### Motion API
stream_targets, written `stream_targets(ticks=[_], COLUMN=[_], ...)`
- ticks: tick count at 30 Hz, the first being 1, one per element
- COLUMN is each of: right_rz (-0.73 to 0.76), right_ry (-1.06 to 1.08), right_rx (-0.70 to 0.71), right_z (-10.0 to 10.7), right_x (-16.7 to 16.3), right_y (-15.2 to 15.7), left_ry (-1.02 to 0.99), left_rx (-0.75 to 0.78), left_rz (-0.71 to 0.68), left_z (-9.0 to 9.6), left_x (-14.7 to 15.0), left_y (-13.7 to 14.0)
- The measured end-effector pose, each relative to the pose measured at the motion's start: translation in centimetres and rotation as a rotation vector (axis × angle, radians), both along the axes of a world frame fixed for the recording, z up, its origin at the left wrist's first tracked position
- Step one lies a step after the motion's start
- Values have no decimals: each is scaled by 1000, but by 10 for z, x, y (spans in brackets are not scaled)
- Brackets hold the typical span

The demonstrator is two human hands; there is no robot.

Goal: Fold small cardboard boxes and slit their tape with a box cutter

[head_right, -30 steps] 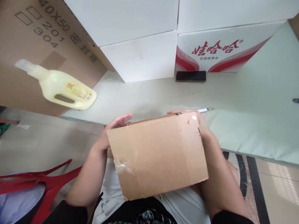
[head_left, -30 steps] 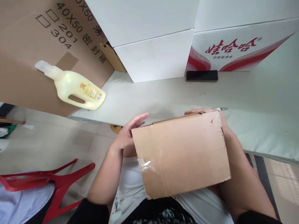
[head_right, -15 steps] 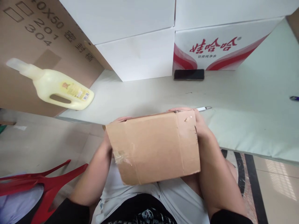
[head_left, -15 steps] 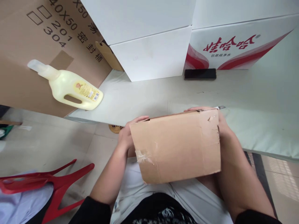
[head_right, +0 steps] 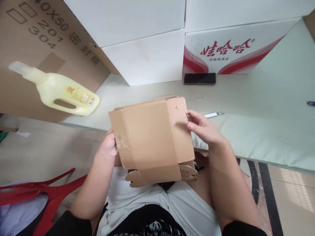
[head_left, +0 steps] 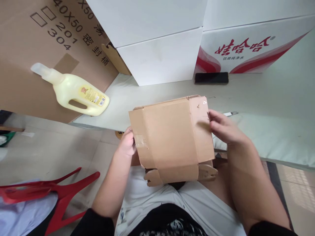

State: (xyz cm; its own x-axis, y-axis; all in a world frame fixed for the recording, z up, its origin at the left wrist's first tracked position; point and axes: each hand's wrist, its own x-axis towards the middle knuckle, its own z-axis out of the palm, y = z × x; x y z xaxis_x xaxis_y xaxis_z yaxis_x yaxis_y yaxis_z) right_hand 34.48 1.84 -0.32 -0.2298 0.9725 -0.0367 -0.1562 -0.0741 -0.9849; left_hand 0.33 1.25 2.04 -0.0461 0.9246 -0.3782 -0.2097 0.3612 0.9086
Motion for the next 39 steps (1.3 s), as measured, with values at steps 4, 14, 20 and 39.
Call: stream_targets(ticks=[4, 14, 20, 39], right_rz=[-7, -77, -210, -594], right_ry=[-109, -96, -121, -282], right_rx=[-48, -93, -67, 32], right_z=[0, -4, -10, -11], right_x=[-8, -14, -7, -3], right_y=[2, 5, 7, 10], left_ry=[-64, 19, -2, 112], left_rx=[-17, -156, -107, 71], left_rz=[2, 5, -56, -195], left_z=[-1, -9, -6, -4], left_x=[2, 15, 15, 31], left_y=[0, -6, -1, -11])
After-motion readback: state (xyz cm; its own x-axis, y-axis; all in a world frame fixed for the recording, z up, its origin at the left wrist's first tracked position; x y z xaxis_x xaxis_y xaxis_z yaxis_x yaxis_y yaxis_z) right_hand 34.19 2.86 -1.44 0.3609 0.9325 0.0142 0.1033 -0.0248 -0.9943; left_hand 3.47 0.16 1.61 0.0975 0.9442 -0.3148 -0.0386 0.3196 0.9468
